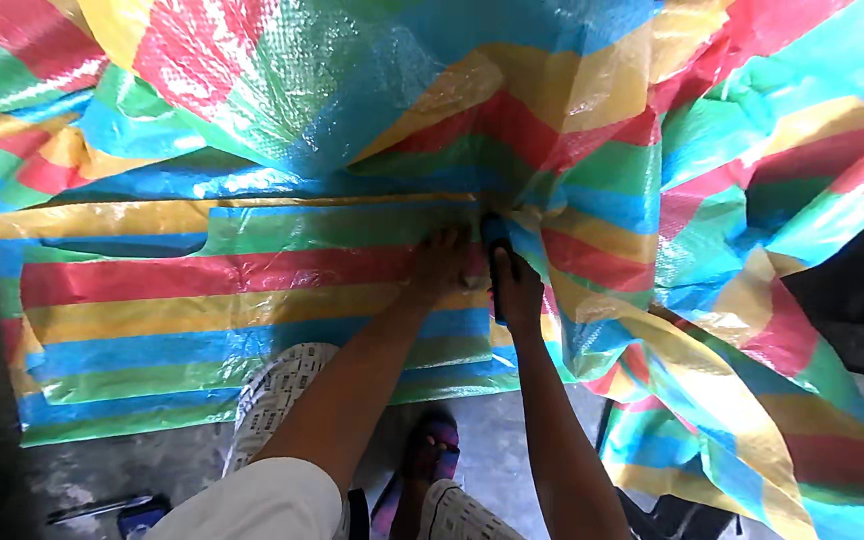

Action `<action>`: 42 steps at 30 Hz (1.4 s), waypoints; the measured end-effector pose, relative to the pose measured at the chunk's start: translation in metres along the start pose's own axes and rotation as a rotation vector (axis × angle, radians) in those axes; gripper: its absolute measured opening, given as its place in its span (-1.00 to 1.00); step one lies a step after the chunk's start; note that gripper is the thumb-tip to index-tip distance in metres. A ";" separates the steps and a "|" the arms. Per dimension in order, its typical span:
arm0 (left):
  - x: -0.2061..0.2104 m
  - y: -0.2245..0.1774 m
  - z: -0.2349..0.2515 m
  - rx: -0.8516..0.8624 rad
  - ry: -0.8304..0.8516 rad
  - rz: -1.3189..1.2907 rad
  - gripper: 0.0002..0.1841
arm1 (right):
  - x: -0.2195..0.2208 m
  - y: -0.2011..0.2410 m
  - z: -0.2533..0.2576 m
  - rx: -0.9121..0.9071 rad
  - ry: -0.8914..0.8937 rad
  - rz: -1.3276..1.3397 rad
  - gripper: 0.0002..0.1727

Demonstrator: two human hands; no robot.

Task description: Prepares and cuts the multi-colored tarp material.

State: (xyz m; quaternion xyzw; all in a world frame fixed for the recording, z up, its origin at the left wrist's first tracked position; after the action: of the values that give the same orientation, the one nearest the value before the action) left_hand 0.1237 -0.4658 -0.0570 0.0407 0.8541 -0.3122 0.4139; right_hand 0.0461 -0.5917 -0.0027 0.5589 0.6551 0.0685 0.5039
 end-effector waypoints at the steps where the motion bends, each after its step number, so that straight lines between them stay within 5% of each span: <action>1: 0.001 0.001 0.001 -0.002 0.005 0.002 0.24 | 0.000 0.003 0.003 -0.006 0.003 -0.006 -0.34; 7: 0.014 0.003 0.001 0.034 -0.191 0.001 -0.12 | -0.030 0.023 0.017 -0.033 0.111 -0.129 -0.33; 16: 0.013 0.000 -0.003 0.024 -0.184 -0.056 -0.10 | -0.090 0.098 0.069 -0.285 0.419 -0.865 -0.35; 24: 0.008 -0.001 -0.006 0.003 -0.133 -0.103 -0.09 | -0.095 0.104 0.074 -0.151 0.430 -0.717 -0.39; 26: 0.007 -0.001 -0.005 0.013 -0.143 -0.087 -0.11 | -0.093 0.091 0.064 -0.234 0.374 -0.719 -0.38; 34: 0.009 -0.002 -0.006 0.020 -0.146 -0.083 -0.13 | -0.086 0.108 0.068 -0.432 0.397 -0.999 -0.40; 42: 0.015 0.000 -0.002 0.027 -0.173 -0.065 -0.09 | -0.076 0.131 0.073 -0.416 0.458 -1.155 -0.40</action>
State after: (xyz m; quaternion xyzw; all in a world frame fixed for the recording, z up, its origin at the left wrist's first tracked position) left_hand 0.1125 -0.4677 -0.0666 -0.0083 0.8118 -0.3392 0.4752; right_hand 0.1766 -0.6387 0.0921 -0.0206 0.9136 0.0297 0.4049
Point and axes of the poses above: each hand's wrist, its own z-axis towards the middle knuckle, its own x-axis out of the palm, y = z × x, the point moved 2 cm from there along z, towards the middle knuckle, and after that the axes turned 3 degrees about z, right-handed, at the moved point
